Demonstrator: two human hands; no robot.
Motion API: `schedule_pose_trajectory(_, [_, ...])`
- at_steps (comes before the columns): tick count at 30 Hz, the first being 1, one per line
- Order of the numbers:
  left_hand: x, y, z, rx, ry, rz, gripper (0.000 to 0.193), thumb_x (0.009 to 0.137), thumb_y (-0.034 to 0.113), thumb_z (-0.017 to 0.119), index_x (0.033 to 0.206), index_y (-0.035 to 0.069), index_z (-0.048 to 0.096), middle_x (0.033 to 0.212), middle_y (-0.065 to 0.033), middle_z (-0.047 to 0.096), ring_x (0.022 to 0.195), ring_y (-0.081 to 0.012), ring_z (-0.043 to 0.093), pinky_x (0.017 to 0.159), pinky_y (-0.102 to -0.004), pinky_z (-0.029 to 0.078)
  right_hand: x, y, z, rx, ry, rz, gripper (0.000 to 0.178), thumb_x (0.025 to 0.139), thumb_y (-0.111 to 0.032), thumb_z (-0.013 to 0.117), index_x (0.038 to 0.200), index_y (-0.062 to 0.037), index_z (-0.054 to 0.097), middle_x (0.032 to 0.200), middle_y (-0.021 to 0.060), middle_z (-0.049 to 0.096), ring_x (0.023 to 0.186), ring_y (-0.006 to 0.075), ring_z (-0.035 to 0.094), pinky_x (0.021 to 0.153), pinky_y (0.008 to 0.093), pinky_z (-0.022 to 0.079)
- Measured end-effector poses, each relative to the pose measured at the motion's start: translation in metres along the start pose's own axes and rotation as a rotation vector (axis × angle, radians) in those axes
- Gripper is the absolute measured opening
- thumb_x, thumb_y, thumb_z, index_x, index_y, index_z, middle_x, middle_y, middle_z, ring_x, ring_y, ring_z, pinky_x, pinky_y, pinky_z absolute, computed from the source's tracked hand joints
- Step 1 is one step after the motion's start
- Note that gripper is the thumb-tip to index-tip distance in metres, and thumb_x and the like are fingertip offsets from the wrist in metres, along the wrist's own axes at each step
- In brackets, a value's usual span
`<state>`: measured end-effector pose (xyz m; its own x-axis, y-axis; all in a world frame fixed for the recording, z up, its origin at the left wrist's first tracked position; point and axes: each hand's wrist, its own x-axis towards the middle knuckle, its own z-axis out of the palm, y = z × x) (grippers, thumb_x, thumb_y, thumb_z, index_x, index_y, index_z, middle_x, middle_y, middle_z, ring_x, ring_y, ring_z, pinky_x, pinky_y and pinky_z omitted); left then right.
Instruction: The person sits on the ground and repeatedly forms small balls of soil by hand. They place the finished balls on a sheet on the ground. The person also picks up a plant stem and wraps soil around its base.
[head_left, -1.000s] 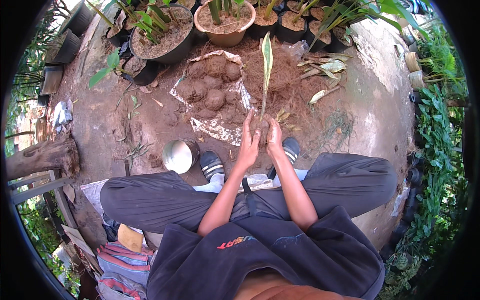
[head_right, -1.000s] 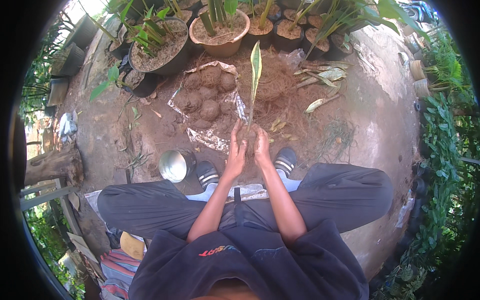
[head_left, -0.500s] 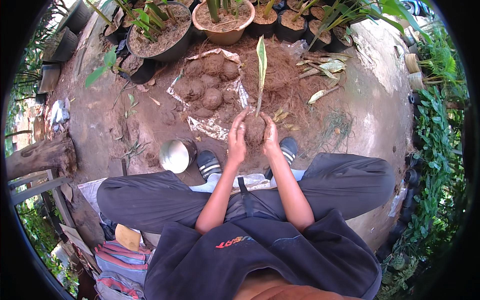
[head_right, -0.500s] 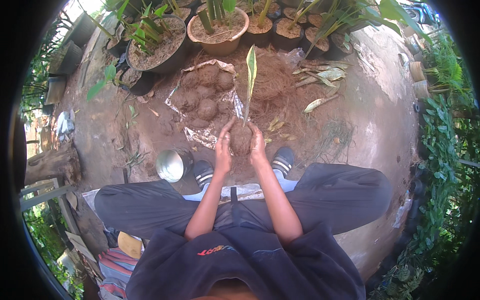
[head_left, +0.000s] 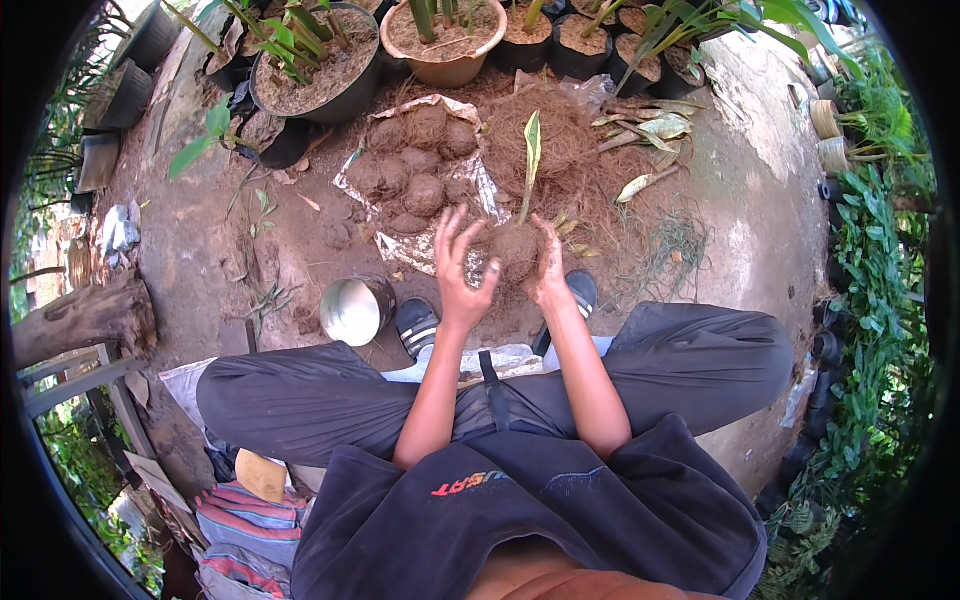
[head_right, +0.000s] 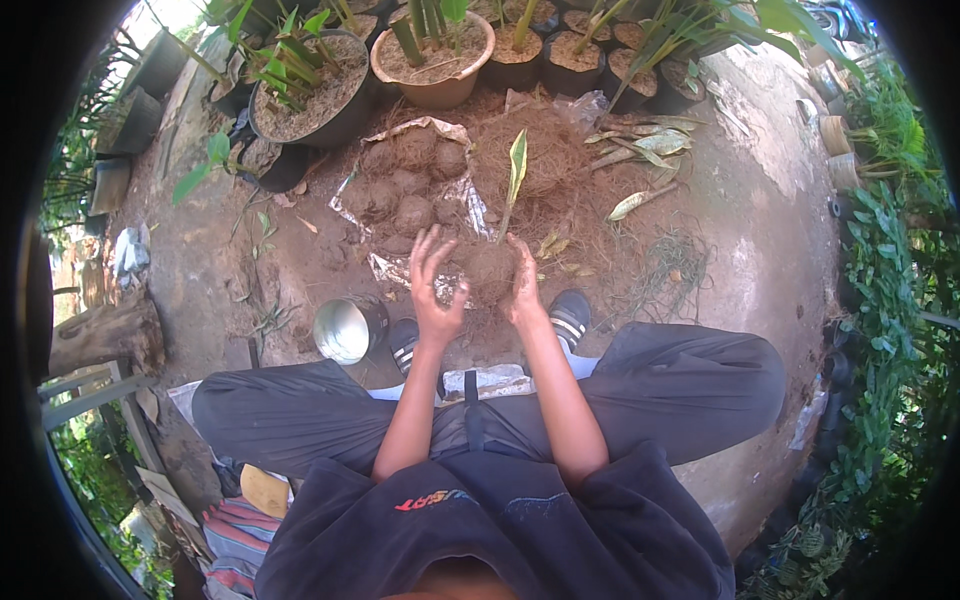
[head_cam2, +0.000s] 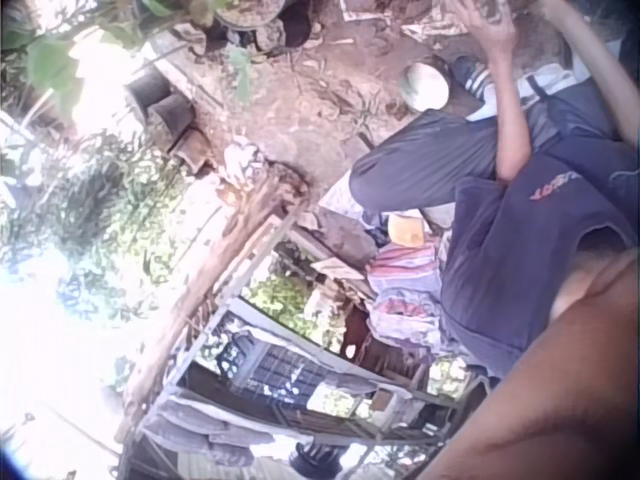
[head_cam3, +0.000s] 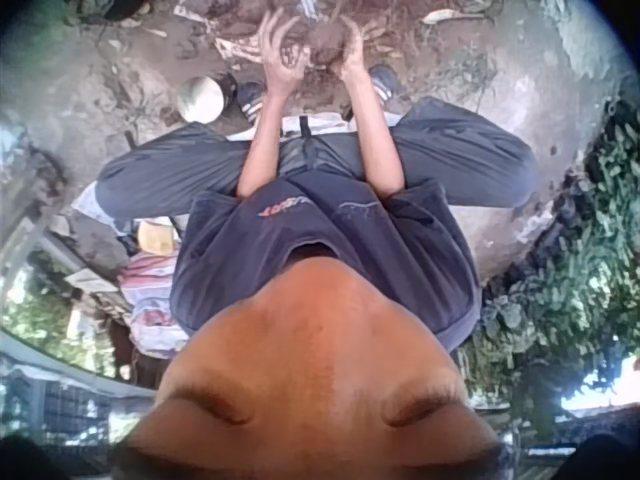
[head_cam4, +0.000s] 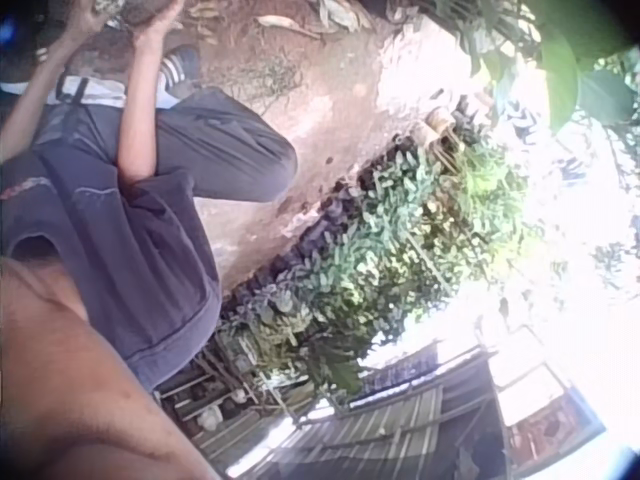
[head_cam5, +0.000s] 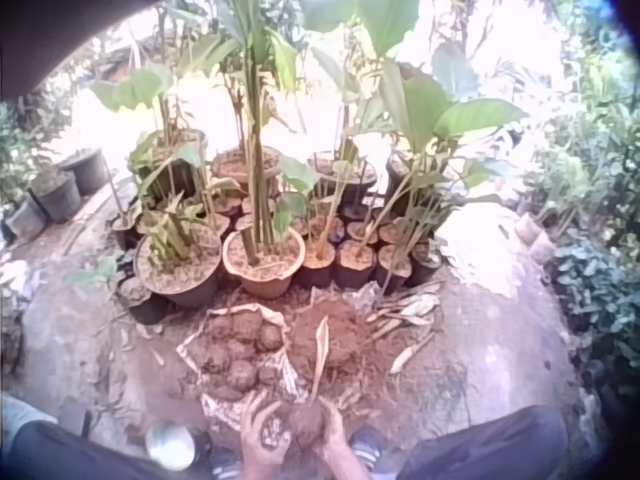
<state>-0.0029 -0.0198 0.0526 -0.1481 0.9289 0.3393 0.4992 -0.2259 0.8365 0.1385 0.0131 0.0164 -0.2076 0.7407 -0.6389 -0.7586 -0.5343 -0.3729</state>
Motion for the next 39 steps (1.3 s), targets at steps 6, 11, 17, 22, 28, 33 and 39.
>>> schedule_pose_trajectory(6, [-0.017,0.001,0.022,0.012,0.052,0.051,0.029,0.07,0.015,0.068,0.096,0.003,0.068,0.111,-0.0154,0.063,0.113,-0.0345,0.054,0.099,-0.0437,0.04,-0.009,0.017,0.007,-0.09,-0.045,0.182,0.061,0.088,-0.055,0.049,0.121,-0.0038,0.054,0.112,0.011,0.061,0.1,0.0238,0.06,0.091,0.0398,0.048])
schedule_pose_trajectory(11, [-0.024,-0.02,0.021,-0.299,0.335,-0.212,0.019,0.075,0.004,0.06,0.092,-0.004,0.065,0.099,-0.0169,0.066,0.099,-0.0275,0.061,0.095,-0.0379,0.042,0.008,0.055,-0.002,-0.232,0.035,0.021,0.056,0.091,-0.048,0.052,0.124,-0.0028,0.052,0.118,0.0094,0.057,0.109,0.0199,0.054,0.097,0.0342,0.042])
schedule_pose_trajectory(17, [-0.035,-0.006,0.033,-0.451,0.321,-0.308,0.026,0.079,0.01,0.056,0.099,-0.004,0.064,0.108,-0.0182,0.063,0.108,-0.0302,0.057,0.099,-0.04,0.039,0.011,0.061,-0.013,0.01,-0.031,0.087,0.036,0.096,-0.035,0.05,0.118,-0.0074,0.057,0.111,0.0088,0.061,0.099,0.0198,0.059,0.089,0.0352,0.049])
schedule_pose_trajectory(22, [-0.023,0.018,0.023,-0.14,0.093,-0.078,0.041,0.077,0.025,0.056,0.11,0.003,0.064,0.127,-0.0178,0.054,0.126,-0.039,0.043,0.108,-0.0514,0.025,-0.005,0.029,0.001,0.065,-0.106,0.14,0.036,0.095,-0.035,0.05,0.118,-0.008,0.057,0.111,0.0103,0.062,0.099,0.0218,0.061,0.088,0.0377,0.05])
schedule_pose_trajectory(28, [-0.013,0.016,0.009,-0.068,-0.022,0.123,0.039,0.074,0.023,0.059,0.108,0.005,0.066,0.121,-0.0136,0.06,0.124,-0.0369,0.046,0.107,-0.0513,0.028,0.006,0.032,-0.015,-0.253,-0.04,0.003,0.036,0.097,-0.032,0.042,0.121,-0.008,0.055,0.116,0.0105,0.06,0.105,0.0217,0.06,0.089,0.0366,0.05])
schedule_pose_trajectory(33, [-0.026,0.002,0.022,-0.168,0.06,0.128,0.031,0.071,0.012,0.059,0.099,0.001,0.068,0.107,-0.0149,0.066,0.109,-0.0344,0.059,0.098,-0.0449,0.043,0.0,0.047,-0.025,-0.398,-0.039,-0.017,0.031,0.096,-0.018,0.038,0.119,-0.004,0.054,0.11,0.0072,0.059,0.1,0.0161,0.057,0.088,0.0293,0.047])
schedule_pose_trajectory(39, [-0.029,0.001,0.023,-0.141,0.108,0.127,0.031,0.072,0.007,0.057,0.1,-0.001,0.066,0.108,-0.0172,0.065,0.11,-0.0364,0.057,0.1,-0.0439,0.041,-0.004,0.047,-0.018,-0.371,-0.068,-0.094,0.032,0.098,-0.024,0.041,0.119,-0.003,0.054,0.113,0.0065,0.057,0.104,0.0151,0.054,0.091,0.0302,0.044])
